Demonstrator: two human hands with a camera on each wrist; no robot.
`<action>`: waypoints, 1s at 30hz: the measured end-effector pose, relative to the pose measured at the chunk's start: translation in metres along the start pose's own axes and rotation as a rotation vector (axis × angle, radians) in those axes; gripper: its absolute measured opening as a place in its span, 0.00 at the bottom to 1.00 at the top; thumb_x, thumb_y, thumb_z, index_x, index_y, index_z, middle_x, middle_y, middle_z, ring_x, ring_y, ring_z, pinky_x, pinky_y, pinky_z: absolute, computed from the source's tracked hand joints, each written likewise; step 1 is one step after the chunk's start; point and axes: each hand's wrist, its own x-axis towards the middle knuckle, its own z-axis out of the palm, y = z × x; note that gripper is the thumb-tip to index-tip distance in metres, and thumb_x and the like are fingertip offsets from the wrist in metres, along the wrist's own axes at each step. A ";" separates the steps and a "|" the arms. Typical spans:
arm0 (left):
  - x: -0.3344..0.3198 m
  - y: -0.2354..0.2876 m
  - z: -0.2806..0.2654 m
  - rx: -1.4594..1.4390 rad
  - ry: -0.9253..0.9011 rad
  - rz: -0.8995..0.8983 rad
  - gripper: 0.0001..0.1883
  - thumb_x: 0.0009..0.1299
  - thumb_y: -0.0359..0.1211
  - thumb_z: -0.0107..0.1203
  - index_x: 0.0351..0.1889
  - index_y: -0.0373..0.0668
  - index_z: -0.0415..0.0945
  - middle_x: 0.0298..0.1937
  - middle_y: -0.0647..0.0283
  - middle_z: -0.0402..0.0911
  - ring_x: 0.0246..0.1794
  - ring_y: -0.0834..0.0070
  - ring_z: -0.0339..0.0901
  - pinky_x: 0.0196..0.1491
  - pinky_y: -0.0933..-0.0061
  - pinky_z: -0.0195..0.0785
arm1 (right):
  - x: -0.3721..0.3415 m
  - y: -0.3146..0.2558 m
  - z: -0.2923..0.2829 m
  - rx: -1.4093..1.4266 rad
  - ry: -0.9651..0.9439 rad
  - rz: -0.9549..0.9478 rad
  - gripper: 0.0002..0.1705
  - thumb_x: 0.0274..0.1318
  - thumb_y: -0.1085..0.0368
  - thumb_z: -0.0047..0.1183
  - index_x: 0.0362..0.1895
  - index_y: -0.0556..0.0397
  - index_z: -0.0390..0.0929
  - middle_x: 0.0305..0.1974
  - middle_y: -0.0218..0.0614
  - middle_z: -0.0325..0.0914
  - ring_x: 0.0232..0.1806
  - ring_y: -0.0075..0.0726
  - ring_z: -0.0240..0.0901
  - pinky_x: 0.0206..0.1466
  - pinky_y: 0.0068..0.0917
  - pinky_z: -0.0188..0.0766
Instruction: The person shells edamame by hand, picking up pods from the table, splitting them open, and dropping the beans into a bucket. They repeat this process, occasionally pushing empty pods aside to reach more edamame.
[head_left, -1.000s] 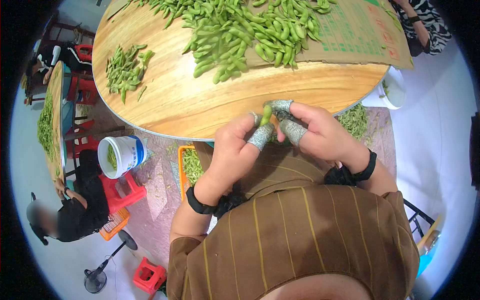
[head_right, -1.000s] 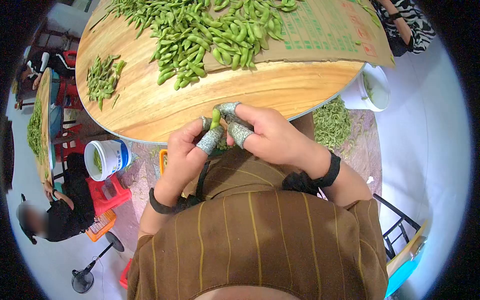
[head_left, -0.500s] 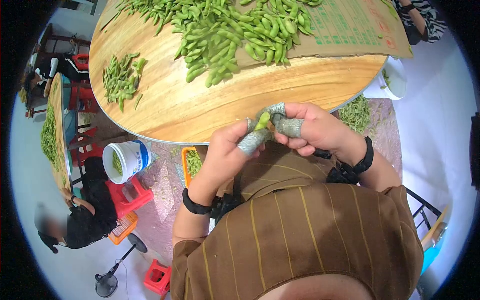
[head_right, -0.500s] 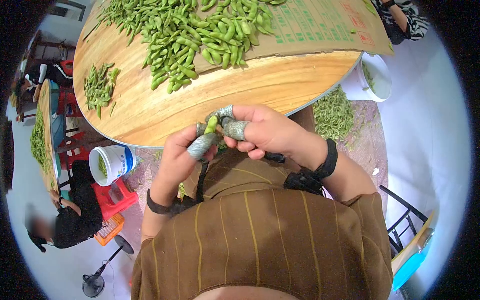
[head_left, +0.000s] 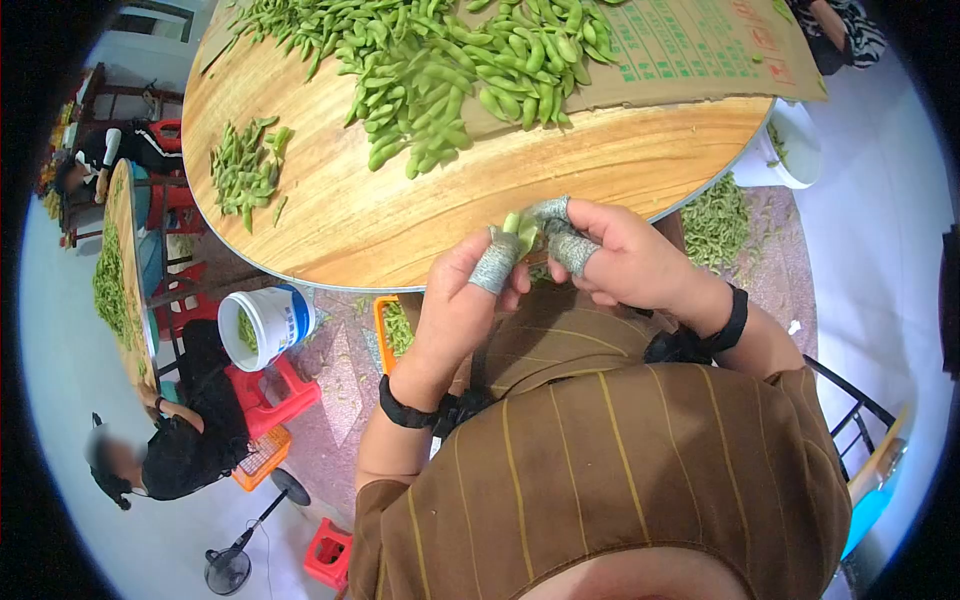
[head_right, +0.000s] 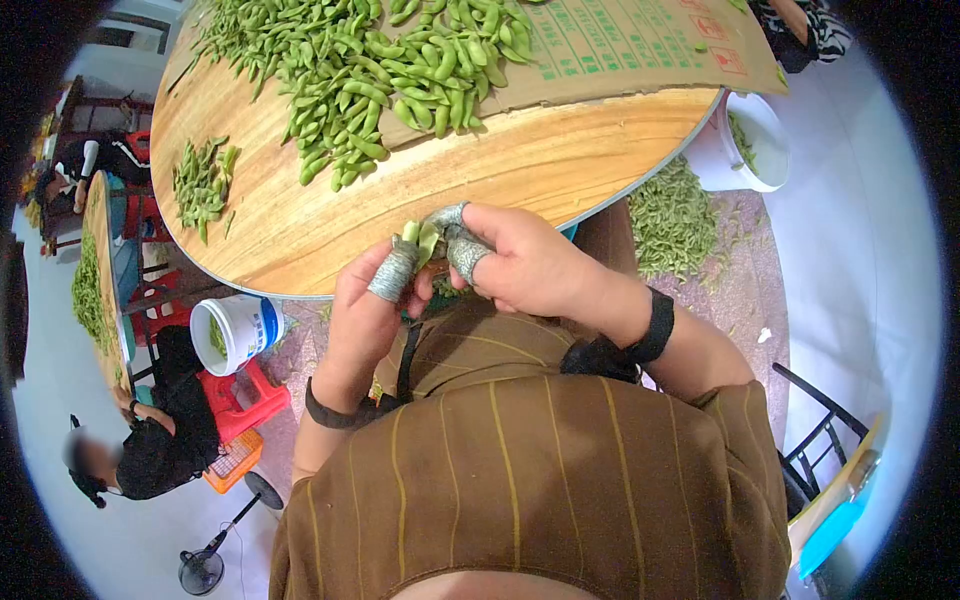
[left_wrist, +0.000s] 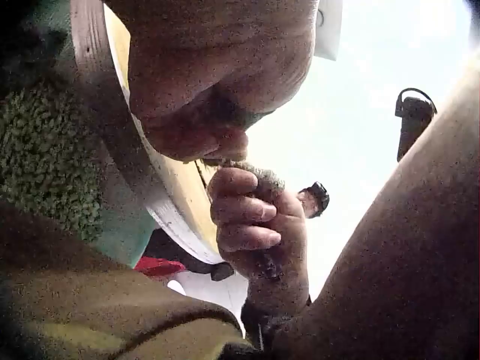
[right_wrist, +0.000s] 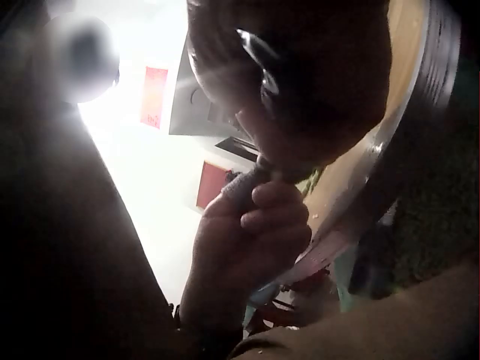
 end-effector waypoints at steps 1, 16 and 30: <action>0.000 0.000 0.001 0.001 -0.002 0.000 0.06 0.71 0.28 0.46 0.39 0.39 0.74 0.27 0.70 0.75 0.25 0.86 0.69 0.28 0.84 0.63 | 0.001 0.002 0.001 0.001 0.002 -0.001 0.16 0.53 0.72 0.44 0.47 0.52 0.73 0.28 0.28 0.74 0.23 0.25 0.69 0.27 0.22 0.67; -0.026 -0.001 -0.018 0.371 -0.347 0.122 0.07 0.69 0.26 0.45 0.39 0.38 0.74 0.28 0.68 0.75 0.29 0.80 0.71 0.34 0.79 0.65 | 0.019 0.008 -0.011 -0.883 -0.098 -0.679 0.13 0.45 0.64 0.61 0.35 0.55 0.75 0.28 0.42 0.73 0.32 0.50 0.72 0.33 0.36 0.69; -0.031 -0.004 -0.011 0.964 0.078 0.574 0.04 0.58 0.26 0.54 0.27 0.37 0.71 0.22 0.49 0.73 0.26 0.48 0.74 0.28 0.59 0.67 | 0.011 0.018 0.026 -0.935 0.134 -0.813 0.09 0.49 0.68 0.56 0.34 0.56 0.72 0.27 0.45 0.71 0.27 0.48 0.73 0.34 0.40 0.71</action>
